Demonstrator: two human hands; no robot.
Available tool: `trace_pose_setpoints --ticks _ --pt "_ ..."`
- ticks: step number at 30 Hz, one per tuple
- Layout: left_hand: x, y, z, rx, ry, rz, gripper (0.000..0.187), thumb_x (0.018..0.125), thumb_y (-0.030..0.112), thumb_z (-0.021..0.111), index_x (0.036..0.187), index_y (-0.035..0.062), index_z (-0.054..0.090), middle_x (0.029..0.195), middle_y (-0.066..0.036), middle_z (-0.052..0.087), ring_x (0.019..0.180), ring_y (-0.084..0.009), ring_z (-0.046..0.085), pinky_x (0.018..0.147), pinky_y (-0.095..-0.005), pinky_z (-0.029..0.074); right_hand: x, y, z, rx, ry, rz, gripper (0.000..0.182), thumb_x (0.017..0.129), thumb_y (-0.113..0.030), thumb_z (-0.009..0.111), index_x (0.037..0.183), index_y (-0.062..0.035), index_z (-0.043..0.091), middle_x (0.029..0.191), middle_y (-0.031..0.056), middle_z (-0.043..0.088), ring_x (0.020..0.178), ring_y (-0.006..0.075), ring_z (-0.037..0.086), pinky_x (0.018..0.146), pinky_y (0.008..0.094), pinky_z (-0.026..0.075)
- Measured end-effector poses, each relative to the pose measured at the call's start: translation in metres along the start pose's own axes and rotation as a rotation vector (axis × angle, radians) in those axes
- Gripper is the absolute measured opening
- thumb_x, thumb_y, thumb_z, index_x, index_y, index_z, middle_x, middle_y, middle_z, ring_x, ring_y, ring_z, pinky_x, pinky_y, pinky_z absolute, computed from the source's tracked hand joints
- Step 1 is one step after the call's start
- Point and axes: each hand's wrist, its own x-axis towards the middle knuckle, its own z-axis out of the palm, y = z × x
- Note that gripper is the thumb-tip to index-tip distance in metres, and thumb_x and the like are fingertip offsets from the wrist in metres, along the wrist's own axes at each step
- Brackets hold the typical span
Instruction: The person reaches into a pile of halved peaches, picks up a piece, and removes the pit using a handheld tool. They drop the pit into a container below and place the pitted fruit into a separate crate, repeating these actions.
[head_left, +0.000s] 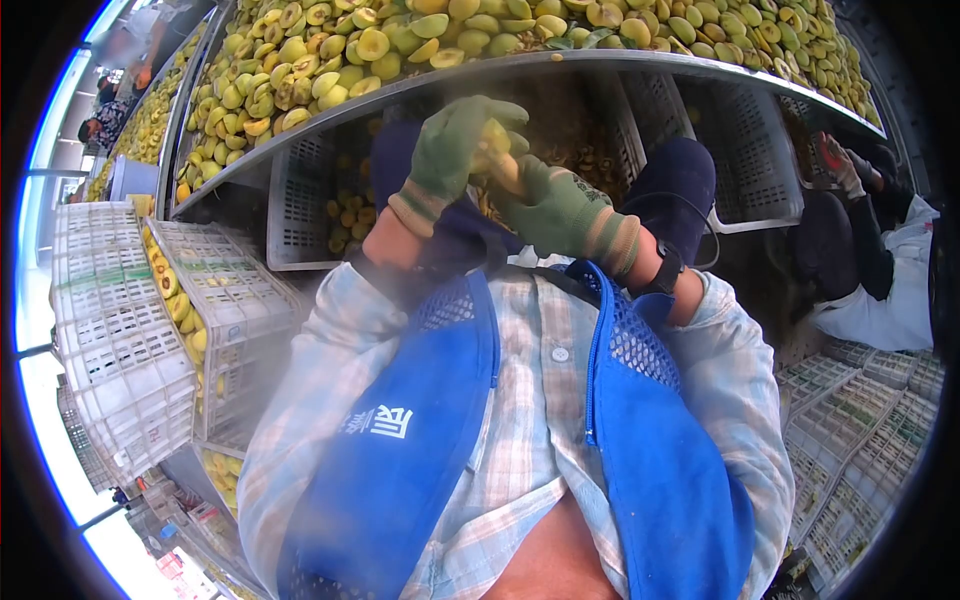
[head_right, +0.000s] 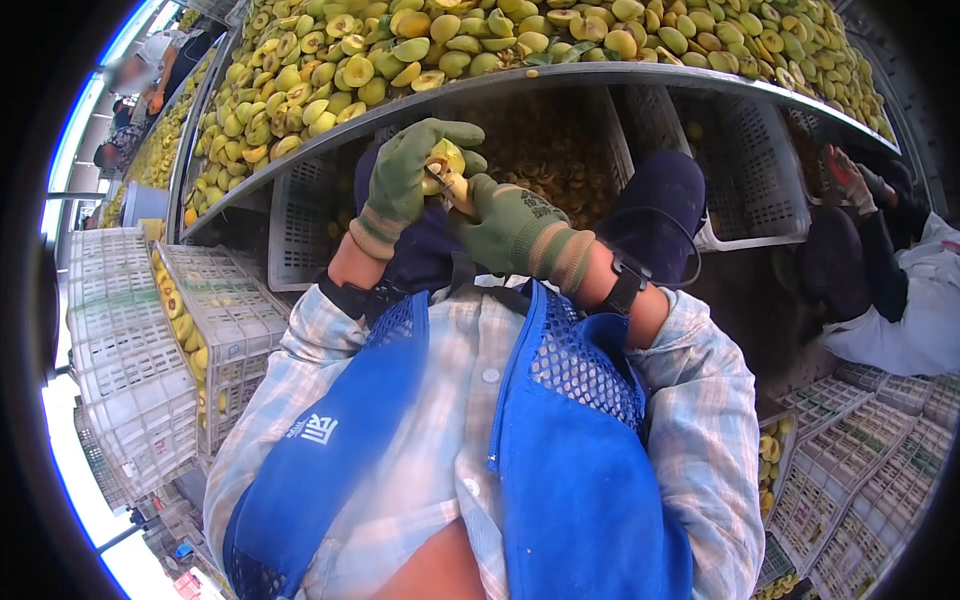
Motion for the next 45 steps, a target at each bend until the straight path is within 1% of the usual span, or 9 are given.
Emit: trace_pose_setpoints --ticks 1,4,7,13,16,34,37,42,45 --pt "0.000 0.001 -0.001 0.094 -0.040 0.031 0.036 0.103 0.019 0.037 0.113 -0.0033 0.063 0.107 -0.013 0.069 0.088 -0.0204 0.071 0.080 -0.0305 0.057 0.004 0.012 0.003 -0.153 0.050 -0.130 0.037 0.093 -0.029 0.058 0.108 0.0039 0.052 0.073 0.0075 0.063 0.056 0.0142 0.063 0.049 0.0299 0.051" --pt "-0.002 -0.002 0.003 0.096 0.020 0.050 0.038 0.103 0.021 0.036 0.113 -0.0039 0.063 0.106 -0.015 0.069 0.089 -0.0212 0.070 0.080 -0.0308 0.057 -0.006 -0.024 -0.006 0.209 -0.102 0.212 0.034 0.093 -0.029 0.058 0.105 0.0028 0.054 0.071 0.0072 0.062 0.055 0.0140 0.062 0.047 0.0288 0.049" --pt "-0.001 -0.006 0.008 -0.152 0.153 -0.049 0.039 0.103 0.023 0.037 0.112 -0.0044 0.063 0.108 -0.017 0.068 0.091 -0.0225 0.070 0.080 -0.0314 0.057 -0.006 -0.014 -0.005 0.467 -0.192 0.245 0.032 0.092 -0.030 0.061 0.110 -0.0038 0.057 0.073 0.0022 0.060 0.056 0.0088 0.059 0.045 0.0232 0.045" --pt "0.009 -0.016 -0.007 -0.314 -0.038 0.028 0.044 0.102 0.031 0.041 0.119 -0.0053 0.059 0.113 -0.019 0.066 0.091 -0.0251 0.069 0.081 -0.0339 0.057 -0.002 -0.025 -0.017 0.681 -0.212 0.247 0.025 0.090 -0.024 0.061 0.094 0.0007 0.059 0.061 0.0054 0.059 0.046 0.0109 0.056 0.040 0.0248 0.044" --pt "0.006 0.003 0.002 -0.756 0.093 -0.182 0.052 0.102 0.038 0.040 0.125 -0.0056 0.055 0.113 -0.020 0.065 0.090 -0.0276 0.069 0.078 -0.0366 0.058 -0.001 -0.024 -0.019 0.861 -0.245 0.144 0.023 0.089 -0.023 0.062 0.091 0.0004 0.060 0.061 0.0051 0.058 0.044 0.0103 0.054 0.039 0.0241 0.042" --pt "0.008 -0.008 0.011 -0.674 0.153 -0.236 0.048 0.100 0.037 0.046 0.123 -0.0039 0.057 0.103 -0.022 0.067 0.069 -0.0230 0.068 0.064 -0.0325 0.058 0.012 -0.005 -0.012 1.040 -0.352 0.184 0.029 0.097 -0.024 0.055 0.102 0.0039 0.064 0.057 -0.0014 0.053 0.040 0.0050 0.046 0.034 0.0184 0.035" --pt "0.012 -0.009 0.017 -0.738 0.232 -0.288 0.045 0.097 0.034 0.048 0.121 -0.0029 0.058 0.103 -0.022 0.066 0.071 -0.0237 0.068 0.064 -0.0330 0.058 0.023 0.014 -0.012 1.619 -0.791 0.180 0.029 0.101 -0.022 0.050 0.105 0.0041 0.062 0.058 -0.0028 0.051 0.038 0.0047 0.042 0.033 0.0198 0.035" --pt "0.026 -0.020 0.022 -0.816 0.260 -0.244 0.039 0.092 0.026 0.053 0.116 -0.0025 0.062 0.103 -0.022 0.063 0.077 -0.0246 0.067 0.067 -0.0331 0.057 0.031 0.026 -0.002 1.917 -0.808 0.089 0.038 0.104 -0.027 0.042 0.117 0.0050 0.057 0.057 -0.0083 0.044 0.038 0.0023 0.037 0.034 0.0200 0.028" --pt "0.034 -0.042 0.026 -0.623 0.320 -0.162 0.049 0.097 0.041 0.050 0.123 -0.0003 0.057 0.109 -0.020 0.065 0.077 -0.0252 0.069 0.066 -0.0339 0.058 0.031 0.032 -0.002 2.024 -0.850 -0.003 0.040 0.105 -0.027 0.041 0.121 0.0059 0.056 0.057 -0.0092 0.041 0.038 0.0017 0.036 0.035 0.0199 0.027"
